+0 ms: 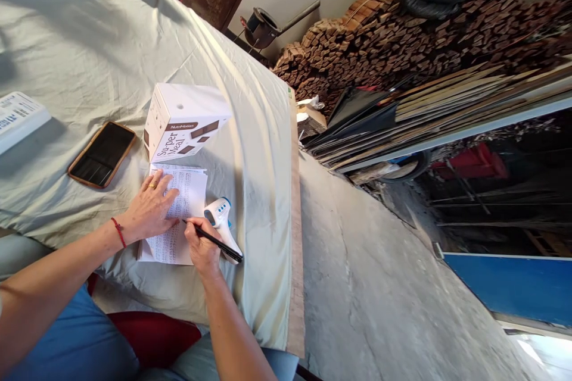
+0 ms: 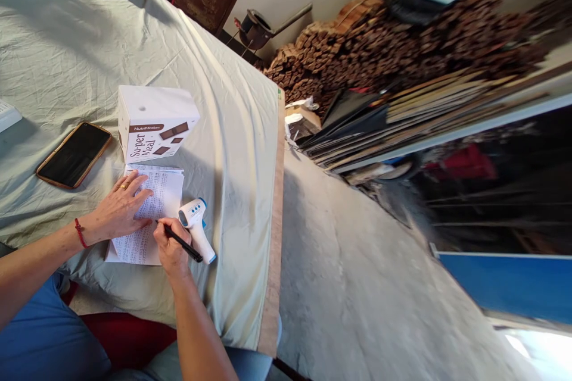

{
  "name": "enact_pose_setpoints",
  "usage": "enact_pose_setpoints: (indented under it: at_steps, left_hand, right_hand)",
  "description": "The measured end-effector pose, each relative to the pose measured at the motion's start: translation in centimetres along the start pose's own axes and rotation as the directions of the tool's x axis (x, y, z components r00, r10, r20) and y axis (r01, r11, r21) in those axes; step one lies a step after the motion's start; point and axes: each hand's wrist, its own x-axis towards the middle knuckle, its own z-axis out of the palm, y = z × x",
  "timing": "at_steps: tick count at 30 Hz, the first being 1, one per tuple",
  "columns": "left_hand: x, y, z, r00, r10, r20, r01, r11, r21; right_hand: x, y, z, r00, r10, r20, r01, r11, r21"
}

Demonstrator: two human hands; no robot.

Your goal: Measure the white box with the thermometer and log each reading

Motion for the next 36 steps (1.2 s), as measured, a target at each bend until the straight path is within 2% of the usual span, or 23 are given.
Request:
enact_pose_setpoints:
  at_steps: [5, 16, 21, 26, 31, 36]
  left_hand:
    - [0.0, -0.1, 0.2, 1.0, -0.002, -0.008, 0.002, 1.0, -0.017]
    - [0.0, 0.1, 0.0, 1.0, -0.006, 0.008, 0.005, 1.0, 0.023]
    - [0.0, 0.1, 0.1, 1.0, -0.002, 0.001, 0.002, 0.999, 0.041]
    - [0.0, 0.1, -0.1, 1.0, -0.009, 0.018, 0.008, 0.999, 0.041]
    - [-0.1, 0.2, 0.0, 1.0, 0.001, 0.006, -0.001, 0.998, 0.064]
    - [0.0, 0.3, -0.1, 1.0, -0.008, 0.022, 0.006, 0.998, 0.062]
  right_hand:
    - [0.0, 0.3, 0.1, 1.0, 0.005, -0.031, -0.004, 0.999, 0.042]
    - [0.0, 0.4, 0.1, 1.0, 0.001, -0.027, -0.001, 1.0, 0.009]
    - [0.0, 0.6, 0.2, 0.998, -0.004, -0.067, 0.006, 1.0, 0.019]
    - [-0.1, 0.8, 0.3, 0.997, -0.045, -0.068, 0.045, 0.999, -0.005]
    - [-0.2, 1.2, 0.6, 0.981, -0.122, -0.151, 0.124, 0.992, 0.006]
    - [-0.2, 1.5, 0.6, 0.98, -0.154, -0.128, 0.151, 0.988, -0.029]
